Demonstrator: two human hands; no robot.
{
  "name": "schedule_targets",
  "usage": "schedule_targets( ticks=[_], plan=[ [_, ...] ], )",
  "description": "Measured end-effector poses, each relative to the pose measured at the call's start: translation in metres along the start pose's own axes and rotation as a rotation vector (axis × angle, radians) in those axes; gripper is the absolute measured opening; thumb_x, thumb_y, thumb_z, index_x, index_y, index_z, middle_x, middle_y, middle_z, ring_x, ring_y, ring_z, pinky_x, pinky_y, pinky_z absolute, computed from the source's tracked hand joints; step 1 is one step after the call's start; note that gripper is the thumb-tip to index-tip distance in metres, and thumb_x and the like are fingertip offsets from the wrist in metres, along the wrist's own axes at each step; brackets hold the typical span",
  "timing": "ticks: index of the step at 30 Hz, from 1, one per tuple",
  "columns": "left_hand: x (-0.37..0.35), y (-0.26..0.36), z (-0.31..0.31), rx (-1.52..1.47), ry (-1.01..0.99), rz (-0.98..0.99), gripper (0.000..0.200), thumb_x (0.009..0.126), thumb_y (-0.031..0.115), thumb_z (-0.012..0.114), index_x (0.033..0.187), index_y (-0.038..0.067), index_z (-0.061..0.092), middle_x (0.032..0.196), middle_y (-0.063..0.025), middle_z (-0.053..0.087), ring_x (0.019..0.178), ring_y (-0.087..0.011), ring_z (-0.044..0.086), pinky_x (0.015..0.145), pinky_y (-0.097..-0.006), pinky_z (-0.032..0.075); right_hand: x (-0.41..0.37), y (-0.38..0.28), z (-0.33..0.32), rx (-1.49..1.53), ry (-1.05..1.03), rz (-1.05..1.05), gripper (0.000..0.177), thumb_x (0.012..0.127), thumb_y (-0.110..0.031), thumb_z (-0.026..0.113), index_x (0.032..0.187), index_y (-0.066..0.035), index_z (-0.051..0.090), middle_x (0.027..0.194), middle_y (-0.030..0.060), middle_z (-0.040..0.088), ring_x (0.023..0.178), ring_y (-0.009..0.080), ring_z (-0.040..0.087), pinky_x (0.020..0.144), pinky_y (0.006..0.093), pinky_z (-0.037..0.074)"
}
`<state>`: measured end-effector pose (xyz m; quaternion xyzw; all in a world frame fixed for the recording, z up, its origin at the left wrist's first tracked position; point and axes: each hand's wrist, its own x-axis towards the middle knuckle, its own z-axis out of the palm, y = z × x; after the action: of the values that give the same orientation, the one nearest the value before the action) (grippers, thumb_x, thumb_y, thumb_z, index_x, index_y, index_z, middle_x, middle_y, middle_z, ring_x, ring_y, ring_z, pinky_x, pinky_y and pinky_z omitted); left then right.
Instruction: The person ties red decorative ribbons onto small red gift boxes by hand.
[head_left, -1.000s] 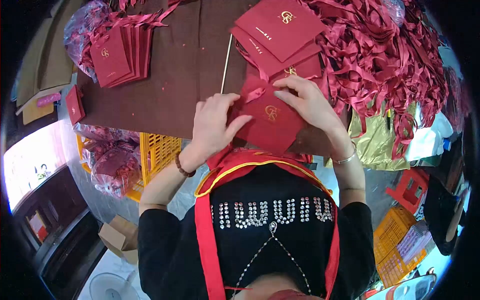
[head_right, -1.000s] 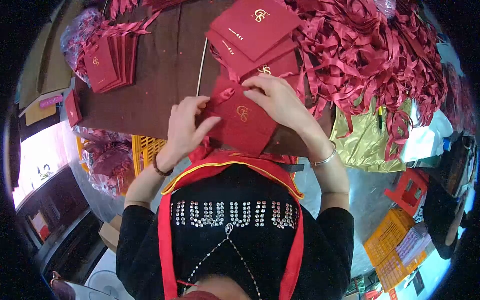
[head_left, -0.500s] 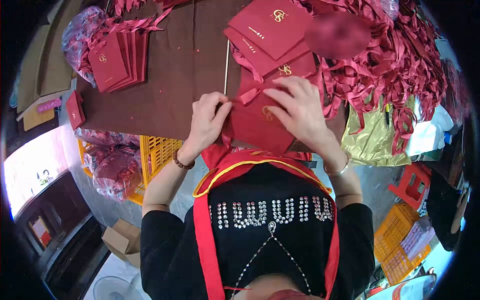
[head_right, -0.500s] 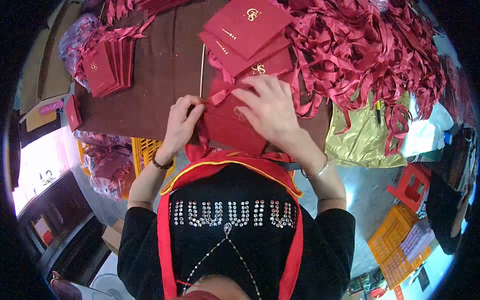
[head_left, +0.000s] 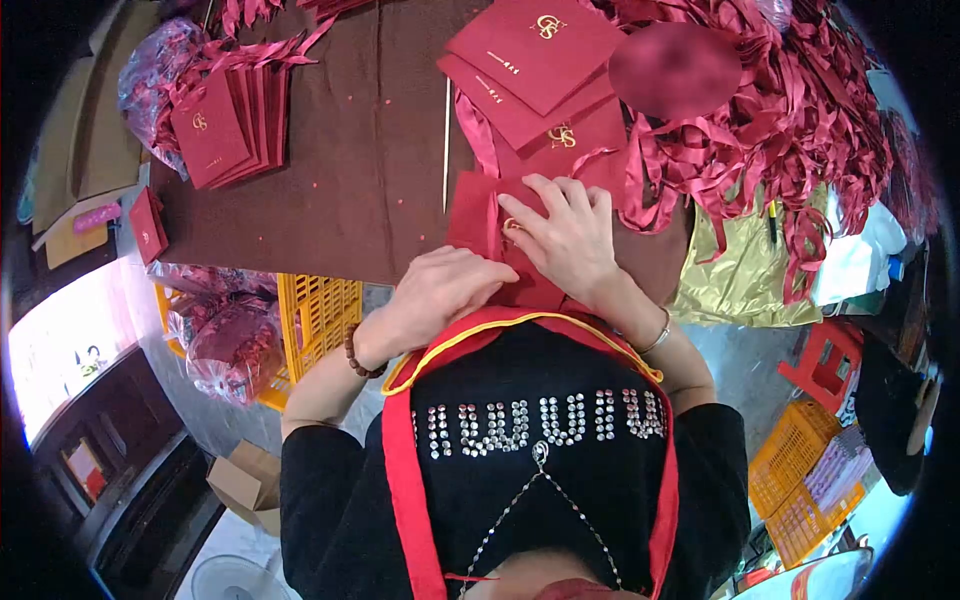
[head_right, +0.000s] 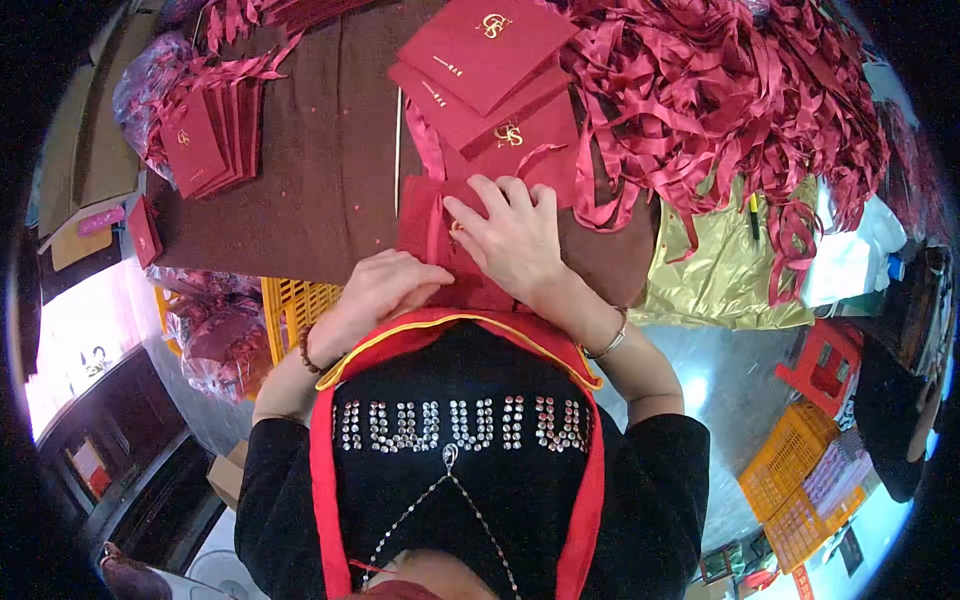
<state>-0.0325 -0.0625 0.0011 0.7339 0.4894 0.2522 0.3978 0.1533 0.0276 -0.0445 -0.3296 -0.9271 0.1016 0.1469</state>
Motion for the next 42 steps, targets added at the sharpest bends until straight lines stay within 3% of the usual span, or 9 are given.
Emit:
schedule_targets(
  ticks=[6, 8, 14, 20, 27, 32, 35, 38, 42],
  plan=[
    [0.016, 0.014, -0.003, -0.429, 0.119, -0.363, 0.022, 0.087, 0.0, 0.051, 0.106, 0.003, 0.061, 0.093, -0.0083, 0.066, 0.08, -0.0118, 0.06, 0.076, -0.0272, 0.048, -0.003, -0.005, -0.003, 0.044, 0.131, -0.02, 0.046, 0.073, -0.029, 0.066, 0.118, -0.018, 0.06, 0.126, 0.0046, 0.048, 0.113, 0.0251, 0.045, 0.087, 0.0444, 0.033],
    [0.018, 0.011, -0.008, -1.139, 0.117, -0.452, 0.032, 0.082, -0.007, 0.051, 0.112, 0.0, 0.06, 0.099, -0.0076, 0.065, 0.088, -0.0117, 0.059, 0.077, -0.025, 0.047, -0.004, -0.012, -0.005, 0.145, 0.152, -0.018, 0.052, 0.07, -0.027, 0.067, 0.119, -0.015, 0.059, 0.129, 0.0072, 0.047, 0.118, 0.027, 0.043, 0.094, 0.0468, 0.031],
    [0.018, 0.014, -0.016, -0.539, 0.223, -0.181, 0.033, 0.076, -0.012, 0.049, 0.105, -0.002, 0.062, 0.094, -0.0067, 0.063, 0.081, -0.0118, 0.059, 0.071, -0.0228, 0.046, -0.012, -0.018, -0.005, 0.169, 0.198, -0.037, 0.045, 0.071, -0.026, 0.068, 0.114, -0.015, 0.06, 0.128, 0.0052, 0.049, 0.121, 0.0261, 0.042, 0.1, 0.0531, 0.025],
    [0.001, -0.01, -0.026, -0.196, 0.671, -0.076, 0.009, 0.079, -0.003, 0.061, 0.087, -0.001, 0.058, 0.099, -0.0082, 0.054, 0.086, -0.0129, 0.054, 0.069, -0.0226, 0.044, -0.022, 0.018, -0.017, 0.07, 0.163, 0.147, 0.044, 0.075, -0.031, 0.07, 0.116, -0.018, 0.06, 0.117, 0.004, 0.053, 0.109, 0.0237, 0.048, 0.09, 0.0411, 0.033],
    [0.004, -0.026, -0.059, -1.262, 0.931, -0.097, 0.029, 0.094, 0.021, 0.049, 0.113, 0.0, 0.052, 0.096, -0.0084, 0.058, 0.093, -0.02, 0.053, 0.083, -0.0323, 0.044, -0.022, 0.018, -0.022, 0.084, 0.103, 0.121, 0.044, 0.075, -0.032, 0.07, 0.116, -0.018, 0.061, 0.109, 0.003, 0.055, 0.096, 0.0202, 0.052, 0.085, 0.0365, 0.036],
    [0.001, -0.023, -0.072, -1.29, 0.878, -0.138, 0.025, 0.096, 0.02, 0.046, 0.114, 0.003, 0.053, 0.084, -0.0024, 0.053, 0.074, -0.0108, 0.049, 0.063, -0.0244, 0.04, -0.026, 0.015, -0.019, 0.326, 0.053, 0.209, 0.044, 0.072, -0.019, 0.074, 0.113, -0.014, 0.061, 0.101, 0.0054, 0.053, 0.08, 0.0192, 0.055, 0.069, 0.0324, 0.046],
    [0.015, -0.003, -0.052, -0.772, 0.681, -0.459, 0.017, 0.096, 0.018, 0.048, 0.104, 0.006, 0.057, 0.066, 0.0046, 0.047, 0.051, -0.0022, 0.037, 0.044, -0.017, 0.027, -0.025, 0.012, -0.02, 0.451, 0.073, 0.248, 0.037, 0.071, -0.014, 0.074, 0.106, -0.008, 0.061, 0.102, 0.0081, 0.052, 0.075, 0.021, 0.055, 0.066, 0.0321, 0.048],
    [0.021, 0.001, -0.029, -0.925, 0.309, -0.533, 0.018, 0.095, 0.013, 0.049, 0.107, 0.003, 0.058, 0.076, -0.0017, 0.058, 0.061, -0.0045, 0.051, 0.051, -0.0173, 0.04, -0.019, 0.02, -0.023, 0.52, 0.054, 0.207, 0.031, 0.072, -0.01, 0.073, 0.099, -0.003, 0.06, 0.102, 0.0103, 0.051, 0.076, 0.0238, 0.056, 0.066, 0.0313, 0.048],
    [0.031, 0.005, -0.014, -0.908, 0.226, -0.466, 0.028, 0.094, 0.006, 0.048, 0.122, 0.003, 0.051, 0.086, -0.0073, 0.063, 0.073, -0.0091, 0.059, 0.067, -0.0214, 0.049, -0.012, 0.039, -0.03, 0.663, -0.167, 0.286, 0.027, 0.076, -0.012, 0.069, 0.097, 0.0, 0.058, 0.102, 0.0123, 0.05, 0.085, 0.028, 0.056, 0.072, 0.0344, 0.047]
  ],
)
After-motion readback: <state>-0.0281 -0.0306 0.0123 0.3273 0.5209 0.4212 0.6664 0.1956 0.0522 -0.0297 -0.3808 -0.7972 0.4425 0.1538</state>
